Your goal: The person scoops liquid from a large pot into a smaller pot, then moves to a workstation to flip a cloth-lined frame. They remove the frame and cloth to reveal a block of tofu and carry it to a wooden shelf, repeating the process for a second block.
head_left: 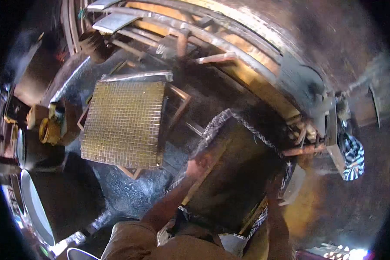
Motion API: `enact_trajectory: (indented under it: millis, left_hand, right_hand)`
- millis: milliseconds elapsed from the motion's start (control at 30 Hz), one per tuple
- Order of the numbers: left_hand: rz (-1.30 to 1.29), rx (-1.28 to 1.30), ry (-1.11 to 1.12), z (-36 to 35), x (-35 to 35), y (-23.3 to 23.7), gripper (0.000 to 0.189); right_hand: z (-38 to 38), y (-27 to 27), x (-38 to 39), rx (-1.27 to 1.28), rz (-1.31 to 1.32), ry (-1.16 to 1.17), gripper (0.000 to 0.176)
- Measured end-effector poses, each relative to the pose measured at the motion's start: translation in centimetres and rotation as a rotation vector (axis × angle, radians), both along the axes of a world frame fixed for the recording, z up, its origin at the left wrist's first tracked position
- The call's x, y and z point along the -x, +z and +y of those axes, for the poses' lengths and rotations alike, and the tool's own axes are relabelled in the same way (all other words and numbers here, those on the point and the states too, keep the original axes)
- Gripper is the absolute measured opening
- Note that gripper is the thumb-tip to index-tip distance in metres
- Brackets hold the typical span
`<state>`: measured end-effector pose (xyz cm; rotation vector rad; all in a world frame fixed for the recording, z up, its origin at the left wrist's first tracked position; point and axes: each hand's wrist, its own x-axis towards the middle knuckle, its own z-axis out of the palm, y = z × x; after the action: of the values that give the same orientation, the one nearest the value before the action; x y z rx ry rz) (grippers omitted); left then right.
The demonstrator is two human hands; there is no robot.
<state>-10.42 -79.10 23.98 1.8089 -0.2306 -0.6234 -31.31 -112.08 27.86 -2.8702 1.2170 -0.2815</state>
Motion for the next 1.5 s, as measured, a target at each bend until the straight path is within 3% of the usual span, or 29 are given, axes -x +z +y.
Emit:
enact_trajectory:
  millis: [33,133,200,267,300,333,400,433,500,533,600,667,767,833,867,933,967,1033,1067,1100,1133,1167,1267,1333,1367,1400,1433,1467,1500]
  left_hand:
    - [0.002,0.131,0.243,1.4,-0.7,2.8,0.034]
    - [-0.071,0.003,0.325,7.5,-0.6,-5.6,0.032]
    - [0.029,-0.374,0.036,12.4,2.6,-14.5,0.033]
    - [-0.6,-0.401,-0.429,16.1,7.1,-23.1,0.034]
    - [-0.595,-0.154,-0.293,16.7,9.5,-24.1,0.034]
    - [-0.584,0.09,-0.159,17.3,10.8,-24.6,0.034]
    - [-0.401,0.049,-0.116,17.9,10.5,-18.2,0.03]
    - [-0.4,0.047,-0.108,17.8,10.4,-15.8,0.03]
    - [0.219,-0.127,0.163,17.6,10.2,-12.8,0.028]
    - [0.219,-0.131,0.17,17.7,9.8,-12.7,0.028]
    - [0.147,-0.187,0.275,17.8,9.6,-12.1,0.022]
    - [0.141,-0.305,0.253,17.6,9.4,-12.4,0.021]
    - [0.064,-0.298,0.205,18.0,9.9,-12.4,0.022]
    - [0.369,0.248,0.543,19.2,11.3,-10.7,0.025]
    - [0.352,0.242,0.533,19.6,11.4,-8.2,0.025]
    - [0.563,0.591,0.643,20.2,11.9,-2.0,0.03]
    - [0.55,0.586,0.636,20.1,13.3,-0.8,0.03]
    - [0.33,0.431,0.348,19.5,17.0,0.9,0.028]
    - [0.506,0.502,0.304,16.9,18.8,2.6,0.028]
    - [0.214,0.258,0.126,14.3,21.5,1.4,0.026]
    - [0.074,0.079,-0.017,11.1,23.3,1.7,0.025]
    - [-0.069,-0.101,-0.162,7.9,24.6,1.9,0.025]
    - [-0.098,-0.086,-0.58,2.2,27.5,-3.3,0.023]
    - [-0.188,-0.338,-0.612,1.1,23.2,2.1,0.026]
    - [-0.175,-0.544,-0.555,0.6,18.7,7.4,0.027]
    - [-0.166,-0.747,-0.493,0.2,15.1,11.3,0.029]
    - [-0.092,-0.668,-0.321,0.5,12.8,6.3,0.023]
    - [-0.203,-0.611,-0.316,0.9,9.5,6.7,0.024]
    - [-0.721,-0.538,0.096,1.1,7.5,3.1,0.024]
  right_hand:
    - [-1.3,0.1,-3.3,0.108,-0.14,0.233,0.048]
    - [2.2,3.6,-18.2,-0.157,-0.174,0.436,0.034]
    - [5.3,2.6,-26.0,-0.194,-0.155,0.621,0.029]
    - [10.8,3.0,-32.2,-0.087,0.04,0.731,0.026]
    - [13.7,3.5,-34.4,-0.114,0.25,0.659,0.025]
    - [13.7,0.8,-36.0,-0.068,0.294,0.769,0.026]
    - [15.8,-1.9,-38.6,0.126,0.646,0.714,0.024]
    - [16.1,-3.3,-38.9,0.128,0.646,0.723,0.024]
    - [16.3,-5.8,-39.2,0.22,0.792,0.7,0.024]
    - [16.4,-6.7,-39.7,0.219,0.79,0.708,0.024]
    - [15.9,-7.9,-39.7,0.066,0.706,0.553,0.026]
    - [14.6,-7.9,-40.7,0.045,0.623,0.584,0.023]
    - [12.6,-4.3,-43.3,-0.139,0.098,0.355,0.023]
    - [9.7,-1.8,-44.4,-0.138,-0.117,0.227,0.02]
    - [7.2,-1.3,-44.5,-0.1,-0.184,0.148,0.018]
    - [4.3,2.3,-41.0,-0.181,-0.543,0.223,0.015]
    - [2.5,2.6,-39.0,-0.147,-0.612,0.161,0.016]
    - [-0.2,2.9,-33.9,-0.19,-0.736,0.101,0.016]
    - [-2.5,0.1,-31.1,-0.565,-0.89,-0.002,0.016]
    - [-4.9,-2.8,-28.3,-0.896,-1.076,-0.168,0.017]
    - [-4.7,-3.6,-24.5,-0.207,-0.559,-0.178,0.014]
    - [-4.8,-4.5,-20.7,-0.088,-0.425,-0.217,0.018]
    - [-8.0,-4.3,-10.5,-0.31,-0.208,-0.24,0.028]
    - [-8.5,-1.4,-3.9,-0.259,-0.074,-0.249,0.039]
    - [-7.9,0.6,-0.8,-0.185,-0.002,-0.261,0.046]
    - [-8.7,-1.7,2.7,-0.064,-0.155,-0.181,0.05]
    - [-7.9,-2.2,7.1,-0.157,-0.223,-0.177,0.049]
    - [-6.0,-2.9,11.2,-0.341,-0.295,-0.22,0.048]
    - [-3.6,-3.9,15.5,-0.505,-0.328,-0.281,0.047]
